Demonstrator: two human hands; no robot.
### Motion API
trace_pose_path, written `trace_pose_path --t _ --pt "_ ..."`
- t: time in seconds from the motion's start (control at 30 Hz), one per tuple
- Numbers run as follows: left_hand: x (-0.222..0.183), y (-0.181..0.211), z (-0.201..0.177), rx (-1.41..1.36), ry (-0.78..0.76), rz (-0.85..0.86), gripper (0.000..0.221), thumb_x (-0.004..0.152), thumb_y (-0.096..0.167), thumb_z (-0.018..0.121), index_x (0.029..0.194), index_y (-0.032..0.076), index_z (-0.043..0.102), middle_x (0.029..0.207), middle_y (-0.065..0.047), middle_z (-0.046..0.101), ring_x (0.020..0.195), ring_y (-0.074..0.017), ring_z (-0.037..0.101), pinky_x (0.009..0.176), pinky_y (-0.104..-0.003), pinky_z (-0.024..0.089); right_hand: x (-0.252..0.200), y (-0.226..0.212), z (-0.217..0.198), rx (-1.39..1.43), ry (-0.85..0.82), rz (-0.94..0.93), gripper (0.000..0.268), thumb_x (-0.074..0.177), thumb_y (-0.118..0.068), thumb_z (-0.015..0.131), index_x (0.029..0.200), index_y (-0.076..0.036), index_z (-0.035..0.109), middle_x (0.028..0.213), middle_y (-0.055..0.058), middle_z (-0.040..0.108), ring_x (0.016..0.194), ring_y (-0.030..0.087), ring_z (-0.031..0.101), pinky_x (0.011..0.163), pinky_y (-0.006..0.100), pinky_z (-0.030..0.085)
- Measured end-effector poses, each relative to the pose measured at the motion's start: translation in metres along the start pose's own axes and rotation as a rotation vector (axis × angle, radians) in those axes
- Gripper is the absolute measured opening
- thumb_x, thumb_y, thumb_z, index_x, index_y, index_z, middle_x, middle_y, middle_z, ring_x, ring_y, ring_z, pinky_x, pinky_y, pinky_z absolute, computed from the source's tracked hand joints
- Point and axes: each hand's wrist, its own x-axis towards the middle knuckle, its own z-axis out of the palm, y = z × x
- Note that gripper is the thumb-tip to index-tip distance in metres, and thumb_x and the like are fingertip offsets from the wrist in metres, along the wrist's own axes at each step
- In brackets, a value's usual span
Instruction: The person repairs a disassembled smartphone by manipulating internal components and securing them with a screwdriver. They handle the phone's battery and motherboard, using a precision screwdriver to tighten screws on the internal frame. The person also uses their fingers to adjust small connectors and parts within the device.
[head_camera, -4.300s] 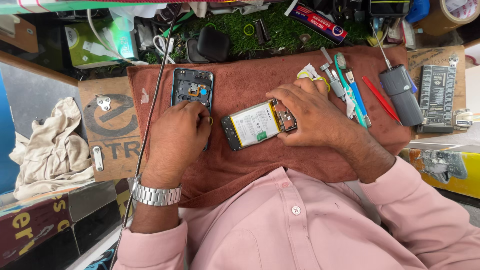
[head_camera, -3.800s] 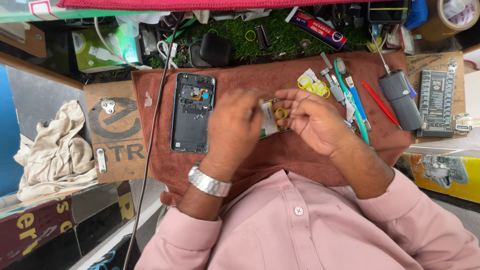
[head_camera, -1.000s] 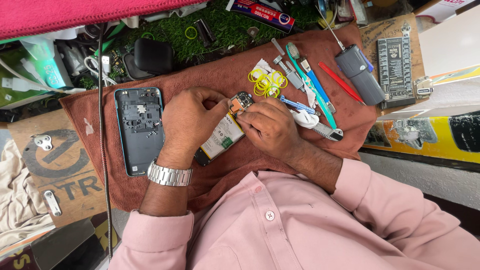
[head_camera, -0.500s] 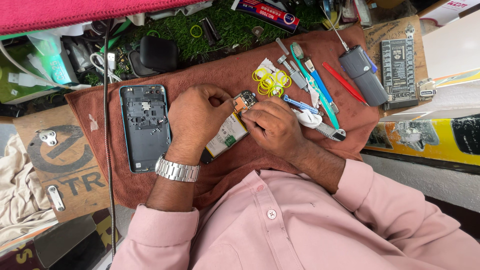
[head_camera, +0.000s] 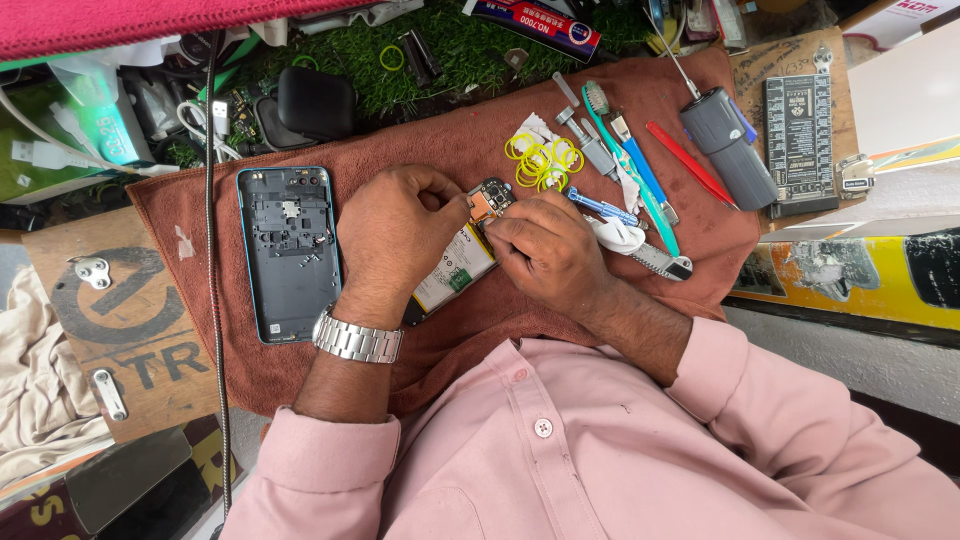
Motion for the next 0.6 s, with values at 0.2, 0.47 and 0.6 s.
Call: trace_pose_path --t 0.2,0.47,0.6 --pt "0.006 0.006 0.003 0.076 -0.02 -0.078 0.013 0.073 0.031 0.082 0.079 0.02 0.082 0.075 -0.002 0.075 0.069 -0.0254 0.073 0.063 -0.04 0.057 -0.001 0.002 0.002 -0.017 0.0 -0.02 0.017 0.086 0.002 0.081 0.1 -0.004 0.071 0.097 0.006 0.065 0.092 0.027 0.063 0.083 0.038 0.054" --pt "0.0 0.001 -0.006 -0.076 -0.012 0.041 0.015 0.077 0.03 0.079 0.084 0.017 0.08 0.08 -0.005 0.077 0.076 -0.0248 0.075 0.068 -0.04 0.058 0.0 -0.004 0.001 -0.071 0.013 -0.054 0.017 0.085 0.001 0.081 0.098 -0.005 0.072 0.094 0.009 0.067 0.088 0.028 0.064 0.081 0.04 0.053" --pt "-0.017 -0.016 -0.032 -0.139 0.246 0.022 0.013 0.09 0.024 0.073 0.097 0.014 0.079 0.09 -0.011 0.077 0.083 -0.0312 0.073 0.073 -0.043 0.057 -0.001 -0.003 0.0 -0.106 0.002 -0.058 0.018 0.084 0.001 0.079 0.1 -0.004 0.073 0.097 0.01 0.07 0.089 0.029 0.065 0.082 0.042 0.054"
